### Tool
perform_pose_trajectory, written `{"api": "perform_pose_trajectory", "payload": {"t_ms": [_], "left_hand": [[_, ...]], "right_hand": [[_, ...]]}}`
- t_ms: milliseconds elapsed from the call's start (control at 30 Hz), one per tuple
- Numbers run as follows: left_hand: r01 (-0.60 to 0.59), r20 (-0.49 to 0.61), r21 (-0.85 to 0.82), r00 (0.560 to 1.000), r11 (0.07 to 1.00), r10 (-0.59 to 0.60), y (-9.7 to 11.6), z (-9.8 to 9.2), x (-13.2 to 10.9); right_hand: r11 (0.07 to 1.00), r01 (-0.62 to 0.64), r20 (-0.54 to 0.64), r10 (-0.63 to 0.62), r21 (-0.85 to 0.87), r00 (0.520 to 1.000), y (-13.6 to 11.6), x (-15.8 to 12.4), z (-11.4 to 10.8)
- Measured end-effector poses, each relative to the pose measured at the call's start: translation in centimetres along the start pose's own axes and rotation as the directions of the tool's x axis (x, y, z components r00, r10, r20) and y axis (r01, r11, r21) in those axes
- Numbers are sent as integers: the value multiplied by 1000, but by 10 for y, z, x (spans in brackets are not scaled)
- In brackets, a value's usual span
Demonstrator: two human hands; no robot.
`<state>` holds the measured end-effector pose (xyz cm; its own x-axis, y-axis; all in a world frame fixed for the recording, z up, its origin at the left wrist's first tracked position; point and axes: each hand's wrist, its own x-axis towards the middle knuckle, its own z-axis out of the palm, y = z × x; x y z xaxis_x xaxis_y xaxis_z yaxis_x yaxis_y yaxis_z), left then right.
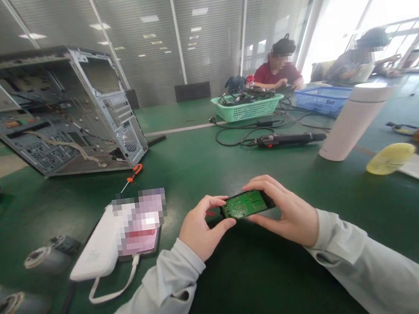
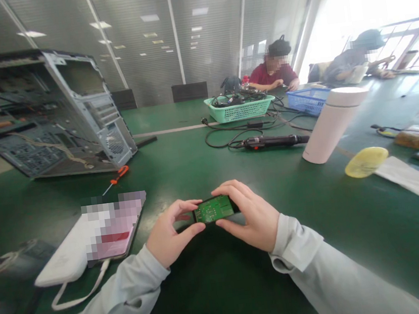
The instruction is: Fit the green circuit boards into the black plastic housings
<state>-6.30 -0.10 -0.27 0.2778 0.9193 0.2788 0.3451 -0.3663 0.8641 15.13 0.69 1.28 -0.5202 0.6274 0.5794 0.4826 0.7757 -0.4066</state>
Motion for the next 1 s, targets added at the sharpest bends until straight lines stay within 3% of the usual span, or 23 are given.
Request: {"api": "perform_pose_trajectory", "payload": {"t_ms": [200, 333, 733, 833, 1000], "left_hand": [[35, 12, -48, 999, 998, -35, -2, 1, 0], [42, 11, -60, 999, 997, -42, 0, 1, 0], [-123, -113, 151, 984, 981, 141, 11, 0, -4], [-187, -114, 285, 967, 940, 227, 14, -1, -5], [-328, 48, 568, 929, 755, 367, 20, -1, -5]], "right_hand": [[1000, -17, 57, 17, 3, 998, 4, 0, -2], [1000, -11, 28, 10, 11, 1000, 4, 0, -3], [996, 20, -6, -21, -92, 1000, 2, 3, -5], [992, 53, -22, -56, -115, 998, 0, 3, -4], [983, 95, 3, -96, -157, 995, -9, 3, 1]]}}
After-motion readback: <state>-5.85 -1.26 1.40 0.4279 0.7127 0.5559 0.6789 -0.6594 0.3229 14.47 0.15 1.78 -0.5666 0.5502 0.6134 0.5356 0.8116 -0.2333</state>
